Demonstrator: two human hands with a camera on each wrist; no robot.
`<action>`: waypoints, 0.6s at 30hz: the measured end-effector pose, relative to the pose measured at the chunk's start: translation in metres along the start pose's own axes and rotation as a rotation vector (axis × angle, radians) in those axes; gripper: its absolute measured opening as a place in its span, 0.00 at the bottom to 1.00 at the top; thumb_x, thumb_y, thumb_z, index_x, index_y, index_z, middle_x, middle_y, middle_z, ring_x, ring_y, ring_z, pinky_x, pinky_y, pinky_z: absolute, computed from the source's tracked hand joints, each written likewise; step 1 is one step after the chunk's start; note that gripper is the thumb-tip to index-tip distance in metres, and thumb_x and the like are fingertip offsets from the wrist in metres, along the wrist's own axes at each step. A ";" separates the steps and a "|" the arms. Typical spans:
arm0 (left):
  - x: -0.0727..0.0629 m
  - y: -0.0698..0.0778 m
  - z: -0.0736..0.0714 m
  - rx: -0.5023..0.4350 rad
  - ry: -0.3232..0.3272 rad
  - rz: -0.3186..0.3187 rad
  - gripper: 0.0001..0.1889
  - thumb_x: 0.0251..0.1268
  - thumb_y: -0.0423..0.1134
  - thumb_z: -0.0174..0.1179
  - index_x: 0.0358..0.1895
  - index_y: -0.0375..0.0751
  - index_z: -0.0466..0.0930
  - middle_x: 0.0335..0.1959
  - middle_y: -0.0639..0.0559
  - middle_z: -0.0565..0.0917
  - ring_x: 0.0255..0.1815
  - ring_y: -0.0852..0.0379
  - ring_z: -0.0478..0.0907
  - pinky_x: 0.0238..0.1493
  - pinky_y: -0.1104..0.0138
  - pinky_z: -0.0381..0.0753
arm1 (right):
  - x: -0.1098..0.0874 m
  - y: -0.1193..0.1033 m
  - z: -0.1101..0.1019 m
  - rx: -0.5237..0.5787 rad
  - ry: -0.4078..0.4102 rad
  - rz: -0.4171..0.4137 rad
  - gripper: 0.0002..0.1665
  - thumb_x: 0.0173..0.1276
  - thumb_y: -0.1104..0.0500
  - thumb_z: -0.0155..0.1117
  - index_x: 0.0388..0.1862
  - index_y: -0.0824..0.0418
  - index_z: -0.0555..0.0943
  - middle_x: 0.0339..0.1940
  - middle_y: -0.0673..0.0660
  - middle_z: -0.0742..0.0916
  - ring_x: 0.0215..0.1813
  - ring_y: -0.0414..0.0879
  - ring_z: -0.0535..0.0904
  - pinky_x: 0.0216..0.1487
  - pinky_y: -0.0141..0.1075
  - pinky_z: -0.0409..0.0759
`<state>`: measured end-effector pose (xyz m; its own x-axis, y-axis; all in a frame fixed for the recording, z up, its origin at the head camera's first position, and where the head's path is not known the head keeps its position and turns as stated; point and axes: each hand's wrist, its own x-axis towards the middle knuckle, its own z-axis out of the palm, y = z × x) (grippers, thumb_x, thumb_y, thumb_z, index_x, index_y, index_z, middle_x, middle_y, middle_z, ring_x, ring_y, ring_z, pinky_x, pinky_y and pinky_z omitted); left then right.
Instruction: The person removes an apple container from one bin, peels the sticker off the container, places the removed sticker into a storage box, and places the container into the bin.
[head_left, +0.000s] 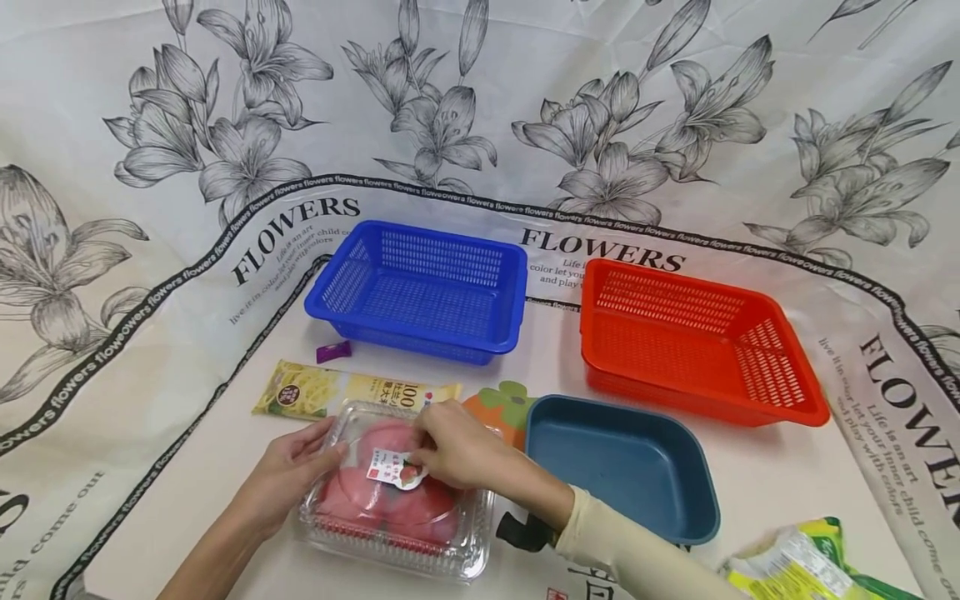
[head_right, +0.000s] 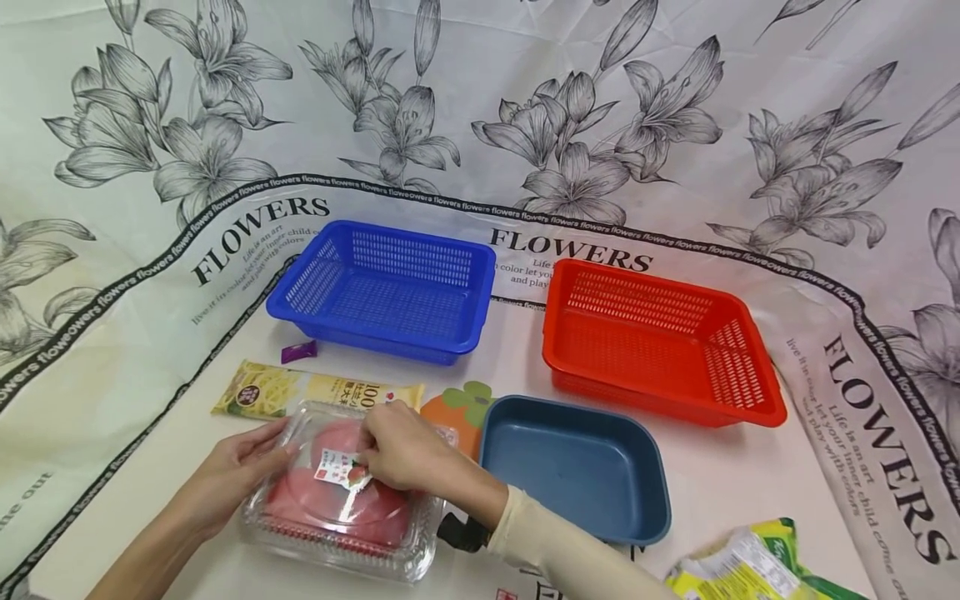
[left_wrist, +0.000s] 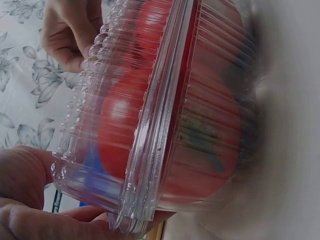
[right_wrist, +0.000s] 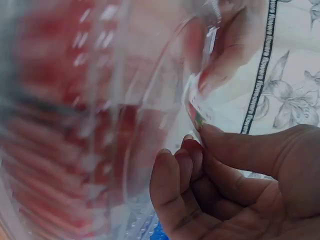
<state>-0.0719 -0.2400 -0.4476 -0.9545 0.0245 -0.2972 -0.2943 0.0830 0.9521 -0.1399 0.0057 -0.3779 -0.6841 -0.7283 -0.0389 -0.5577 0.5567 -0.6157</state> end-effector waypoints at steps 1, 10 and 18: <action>0.000 0.000 0.000 0.001 0.000 -0.007 0.38 0.83 0.33 0.59 0.84 0.22 0.50 0.85 0.24 0.52 0.84 0.32 0.58 0.74 0.62 0.71 | -0.001 0.000 -0.001 0.017 -0.001 0.000 0.15 0.69 0.68 0.77 0.22 0.59 0.84 0.20 0.46 0.81 0.24 0.34 0.71 0.22 0.24 0.71; 0.000 0.002 0.003 0.000 -0.017 -0.041 0.38 0.83 0.35 0.59 0.85 0.24 0.49 0.85 0.25 0.53 0.84 0.34 0.58 0.73 0.62 0.73 | -0.025 0.013 -0.061 0.162 -0.001 -0.085 0.07 0.73 0.67 0.74 0.32 0.62 0.89 0.29 0.49 0.90 0.28 0.36 0.80 0.30 0.29 0.85; -0.002 0.000 0.005 -0.012 -0.010 -0.063 0.38 0.84 0.34 0.58 0.85 0.23 0.48 0.85 0.25 0.52 0.85 0.35 0.55 0.71 0.66 0.76 | -0.072 0.088 -0.133 0.198 -0.076 0.010 0.02 0.71 0.64 0.77 0.37 0.61 0.91 0.30 0.50 0.90 0.32 0.45 0.84 0.36 0.33 0.89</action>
<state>-0.0699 -0.2356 -0.4472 -0.9335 0.0295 -0.3575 -0.3547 0.0728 0.9321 -0.2025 0.1603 -0.3245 -0.6474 -0.7555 -0.1008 -0.4426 0.4804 -0.7572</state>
